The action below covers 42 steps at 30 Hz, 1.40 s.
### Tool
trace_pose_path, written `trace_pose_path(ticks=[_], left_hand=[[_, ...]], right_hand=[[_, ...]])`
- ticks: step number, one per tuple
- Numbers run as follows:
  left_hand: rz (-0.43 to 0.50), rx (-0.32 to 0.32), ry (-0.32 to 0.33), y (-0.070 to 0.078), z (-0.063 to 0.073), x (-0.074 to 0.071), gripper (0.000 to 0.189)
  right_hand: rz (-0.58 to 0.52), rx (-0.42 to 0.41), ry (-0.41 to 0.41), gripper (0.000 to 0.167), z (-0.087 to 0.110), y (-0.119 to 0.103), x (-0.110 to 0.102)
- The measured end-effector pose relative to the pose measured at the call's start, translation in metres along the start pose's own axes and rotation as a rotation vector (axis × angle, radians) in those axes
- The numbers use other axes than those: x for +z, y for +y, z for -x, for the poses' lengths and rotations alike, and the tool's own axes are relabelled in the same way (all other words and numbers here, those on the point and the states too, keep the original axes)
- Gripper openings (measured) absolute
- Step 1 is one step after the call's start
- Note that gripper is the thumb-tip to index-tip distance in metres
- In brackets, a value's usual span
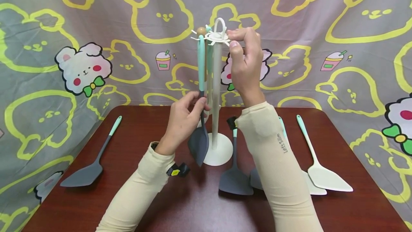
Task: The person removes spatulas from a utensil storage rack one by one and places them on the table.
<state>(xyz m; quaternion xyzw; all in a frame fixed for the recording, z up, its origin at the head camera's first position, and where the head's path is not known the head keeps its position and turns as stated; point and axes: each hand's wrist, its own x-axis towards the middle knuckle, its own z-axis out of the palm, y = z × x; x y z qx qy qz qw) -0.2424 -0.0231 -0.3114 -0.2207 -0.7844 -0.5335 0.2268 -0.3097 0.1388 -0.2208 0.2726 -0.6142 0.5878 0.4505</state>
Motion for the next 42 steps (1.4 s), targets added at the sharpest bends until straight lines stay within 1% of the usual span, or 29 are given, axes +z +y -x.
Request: trace_pose_path(ticks=[9,18,23,30,37,42], left_hand=[[-0.035,0.010,0.030,0.0013,-0.0016,-0.0016,0.019],[-0.014,0.002,0.037,0.0008,-0.0011,-0.0041,0.019],[-0.014,0.013,0.036,-0.0004,-0.0009,-0.0047,0.019],[0.006,0.022,0.032,-0.0005,0.0000,-0.0054,0.018],[-0.009,0.039,0.042,-0.0015,-0.0005,-0.0045,0.019],[-0.024,0.050,0.048,-0.0011,-0.0012,-0.0046,0.019]], right_hand=[[-0.010,0.003,0.006,0.033,0.0007,0.0001,0.0005],[-0.018,0.007,0.012,0.029,0.0019,-0.0008,0.0008],[-0.014,-0.001,0.015,0.030,0.0023,-0.0014,0.0008],[0.004,0.011,0.016,0.030,0.0021,-0.0026,0.0009],[0.018,0.012,0.008,0.036,0.0030,-0.0030,0.0008],[0.018,0.008,0.011,0.035,0.0027,-0.0026,0.0008]])
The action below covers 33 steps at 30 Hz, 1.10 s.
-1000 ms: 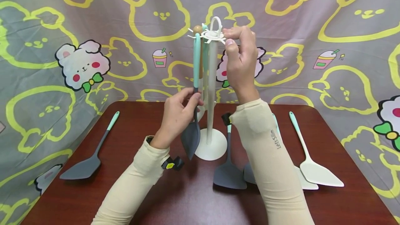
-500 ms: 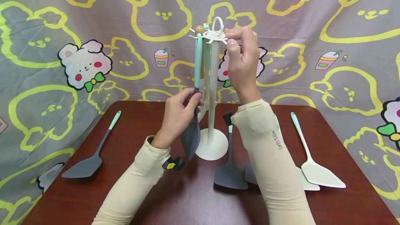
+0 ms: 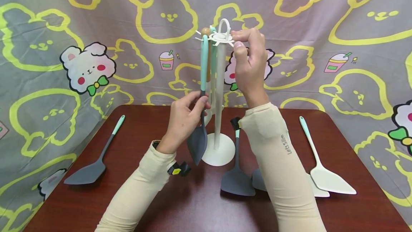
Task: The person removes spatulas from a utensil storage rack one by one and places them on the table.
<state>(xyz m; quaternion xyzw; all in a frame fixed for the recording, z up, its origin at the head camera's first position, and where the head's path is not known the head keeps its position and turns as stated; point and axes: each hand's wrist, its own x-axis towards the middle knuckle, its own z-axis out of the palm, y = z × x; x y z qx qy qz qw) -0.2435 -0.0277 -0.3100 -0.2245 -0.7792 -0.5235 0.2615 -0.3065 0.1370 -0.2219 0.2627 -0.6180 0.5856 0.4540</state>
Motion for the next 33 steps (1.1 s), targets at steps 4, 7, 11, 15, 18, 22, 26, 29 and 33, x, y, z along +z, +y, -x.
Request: trace_pose_path(ticks=[4,7,11,15,18,22,26,29,33], left_hand=[[-0.002,0.000,-0.001,0.0004,-0.0002,-0.0005,0.020],[0.001,-0.005,0.001,0.0009,0.0007,-0.0010,0.018],[0.018,-0.012,0.003,0.0011,0.0018,-0.0017,0.017],[0.023,-0.006,0.003,0.0013,0.0013,-0.0023,0.018],[0.009,-0.001,0.008,0.0019,0.0010,-0.0031,0.017],[-0.020,0.003,0.018,0.0021,0.0008,-0.0047,0.016],[-0.072,0.007,0.031,0.0022,-0.0007,-0.0066,0.017],[-0.099,0.001,0.034,0.0022,-0.0013,-0.0081,0.016],[-0.097,-0.008,0.034,0.0027,-0.0026,-0.0088,0.016]], right_hand=[[0.002,0.005,-0.004,0.035,0.0006,-0.0004,0.0004],[0.008,0.010,-0.014,0.040,0.0014,-0.0003,0.0012],[0.007,0.007,-0.013,0.042,0.0012,-0.0002,0.0020],[-0.004,0.004,0.003,0.037,0.0000,-0.0002,0.0017],[-0.005,0.007,0.005,0.034,-0.0004,0.0001,0.0013],[-0.002,0.005,0.000,0.035,-0.0005,-0.0001,0.0012],[-0.003,0.002,0.001,0.034,-0.0007,-0.0001,0.0015],[-0.001,0.002,0.001,0.034,-0.0004,0.0002,0.0021],[0.002,0.002,0.003,0.036,-0.0005,0.0002,0.0019]])
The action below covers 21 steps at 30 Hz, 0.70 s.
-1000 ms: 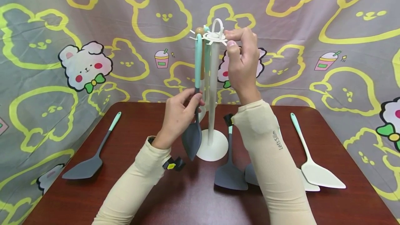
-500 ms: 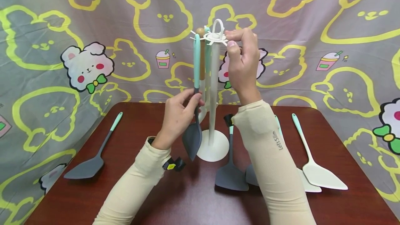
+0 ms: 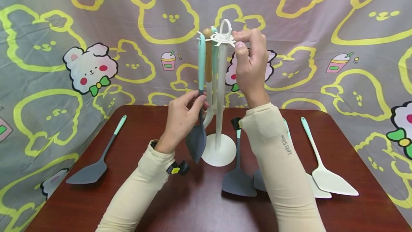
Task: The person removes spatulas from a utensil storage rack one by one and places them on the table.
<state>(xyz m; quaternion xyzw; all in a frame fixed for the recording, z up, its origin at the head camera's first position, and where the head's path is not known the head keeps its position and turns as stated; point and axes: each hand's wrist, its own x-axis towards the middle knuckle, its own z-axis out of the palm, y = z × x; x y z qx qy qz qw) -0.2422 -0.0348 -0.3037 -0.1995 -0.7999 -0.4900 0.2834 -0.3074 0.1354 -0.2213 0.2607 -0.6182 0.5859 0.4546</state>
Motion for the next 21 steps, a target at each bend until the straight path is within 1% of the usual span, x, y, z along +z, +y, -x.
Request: trace_pose_path(ticks=[5,11,21], left_hand=[[0.023,0.001,0.012,0.0014,-0.0013,-0.0010,0.016],[0.022,0.016,0.020,0.0021,-0.0014,-0.0022,0.017],[0.021,0.022,0.027,0.0002,-0.0007,-0.0033,0.015]], right_hand=[[0.000,0.002,0.003,0.035,0.0001,-0.0001,0.0004],[0.009,-0.001,0.005,0.039,0.0003,-0.0009,0.0005],[-0.010,0.009,0.012,0.031,-0.0001,-0.0009,0.0021]])
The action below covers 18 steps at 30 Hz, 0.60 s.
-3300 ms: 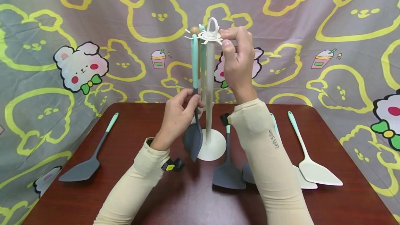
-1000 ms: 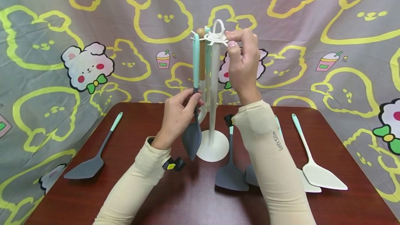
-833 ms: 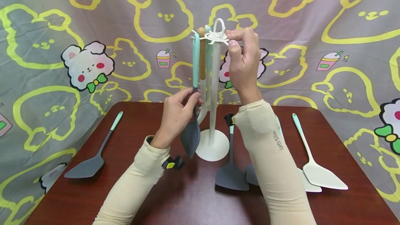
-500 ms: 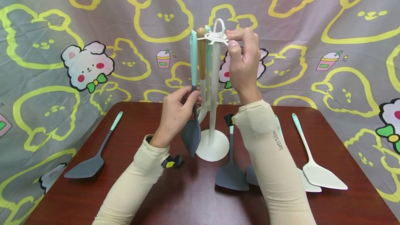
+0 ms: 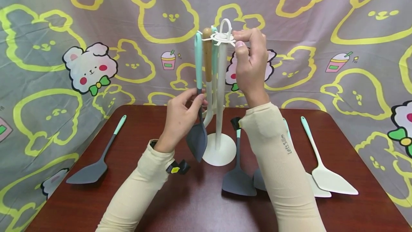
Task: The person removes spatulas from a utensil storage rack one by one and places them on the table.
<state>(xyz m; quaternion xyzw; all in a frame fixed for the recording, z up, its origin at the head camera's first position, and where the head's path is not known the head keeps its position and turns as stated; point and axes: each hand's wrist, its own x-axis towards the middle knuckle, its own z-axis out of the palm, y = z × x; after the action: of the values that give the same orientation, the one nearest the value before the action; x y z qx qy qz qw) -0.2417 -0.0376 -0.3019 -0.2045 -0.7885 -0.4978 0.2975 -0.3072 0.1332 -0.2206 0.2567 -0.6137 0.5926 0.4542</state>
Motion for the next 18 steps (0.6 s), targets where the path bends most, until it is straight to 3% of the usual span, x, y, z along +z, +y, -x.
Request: trace_pose_path(ticks=[18], left_hand=[[0.060,0.009,0.014,-0.0016,0.0013,-0.0065,0.018]], right_hand=[[-0.009,0.007,0.005,0.029,0.0004,-0.0020,0.0011]])
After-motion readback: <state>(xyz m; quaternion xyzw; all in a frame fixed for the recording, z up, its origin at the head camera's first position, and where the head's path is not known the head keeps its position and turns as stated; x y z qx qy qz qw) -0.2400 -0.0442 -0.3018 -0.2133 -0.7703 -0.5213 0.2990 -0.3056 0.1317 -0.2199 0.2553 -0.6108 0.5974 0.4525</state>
